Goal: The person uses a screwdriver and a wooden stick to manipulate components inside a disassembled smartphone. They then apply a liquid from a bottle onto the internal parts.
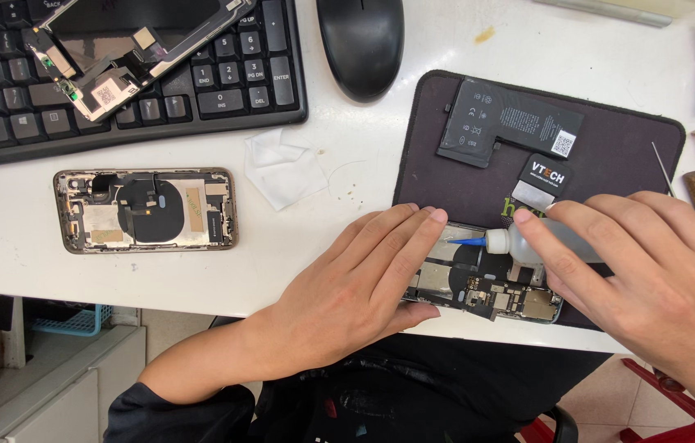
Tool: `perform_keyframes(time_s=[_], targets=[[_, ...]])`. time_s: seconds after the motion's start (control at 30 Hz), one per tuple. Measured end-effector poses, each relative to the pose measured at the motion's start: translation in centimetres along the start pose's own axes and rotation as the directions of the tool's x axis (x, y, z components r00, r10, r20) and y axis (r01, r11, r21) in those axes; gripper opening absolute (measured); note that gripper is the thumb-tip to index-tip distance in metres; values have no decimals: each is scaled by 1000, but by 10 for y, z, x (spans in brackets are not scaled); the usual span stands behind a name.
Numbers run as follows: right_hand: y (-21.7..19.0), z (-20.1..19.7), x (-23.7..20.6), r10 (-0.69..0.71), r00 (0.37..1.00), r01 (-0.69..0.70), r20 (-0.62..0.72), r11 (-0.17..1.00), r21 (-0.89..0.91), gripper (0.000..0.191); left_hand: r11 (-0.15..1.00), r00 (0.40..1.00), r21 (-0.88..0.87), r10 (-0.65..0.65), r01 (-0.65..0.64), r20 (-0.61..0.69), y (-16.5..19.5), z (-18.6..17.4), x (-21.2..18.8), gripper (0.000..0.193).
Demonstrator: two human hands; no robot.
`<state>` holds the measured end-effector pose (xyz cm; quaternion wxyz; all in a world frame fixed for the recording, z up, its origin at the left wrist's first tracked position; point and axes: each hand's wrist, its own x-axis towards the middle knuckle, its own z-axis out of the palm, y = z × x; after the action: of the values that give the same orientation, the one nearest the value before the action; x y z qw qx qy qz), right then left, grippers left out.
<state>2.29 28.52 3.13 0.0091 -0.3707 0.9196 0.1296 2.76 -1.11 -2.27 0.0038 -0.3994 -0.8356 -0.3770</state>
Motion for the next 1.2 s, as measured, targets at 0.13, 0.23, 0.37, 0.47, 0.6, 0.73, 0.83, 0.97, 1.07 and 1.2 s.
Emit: perform_keyframes(time_s=[0.13, 0.23, 0.37, 0.47, 0.6, 0.73, 0.83, 0.97, 1.07, 1.2], targets=[[3, 1, 2, 30, 999, -29, -19, 998, 54, 64, 1000, 1000, 6, 4, -4, -8, 0, 0, -1, 90], [4, 5, 0, 58, 995, -40, -84, 978, 204, 64, 1000, 1000, 2, 1, -1, -12, 1, 0, -1, 90], [4, 14, -5, 118, 985, -72, -126, 944, 321, 63, 1000, 1000, -1, -5, 5, -8, 3, -2, -1, 91], [4, 17, -9, 157, 976, -80, -154, 907, 413, 63, 1000, 1000, -1, 0, 0, -14, 4, -2, 0, 91], [-1, 13, -13, 143, 974, -54, -177, 902, 429, 59, 1000, 1000, -6, -4, 4, -9, 4, -3, -1, 91], [-9, 6, -16, 121, 987, -82, -101, 941, 329, 56, 1000, 1000, 2, -1, 1, -2, 5, -3, -2, 92], [-10, 4, -15, 54, 993, -23, -105, 962, 271, 56, 1000, 1000, 2, 0, 0, -2, 5, -2, -1, 92], [-13, 5, -15, 8, 996, 11, -85, 975, 223, 61, 1000, 1000, -3, 2, -2, -7, 5, -1, -2, 92], [-15, 5, -16, -13, 999, 22, -51, 982, 187, 68, 1000, 1000, 1, 4, -4, -11, 4, -1, -3, 91], [-18, 4, -14, -23, 1000, 25, -14, 989, 143, 69, 1000, 1000, 1, 10, -10, -16, 3, -1, -4, 91]])
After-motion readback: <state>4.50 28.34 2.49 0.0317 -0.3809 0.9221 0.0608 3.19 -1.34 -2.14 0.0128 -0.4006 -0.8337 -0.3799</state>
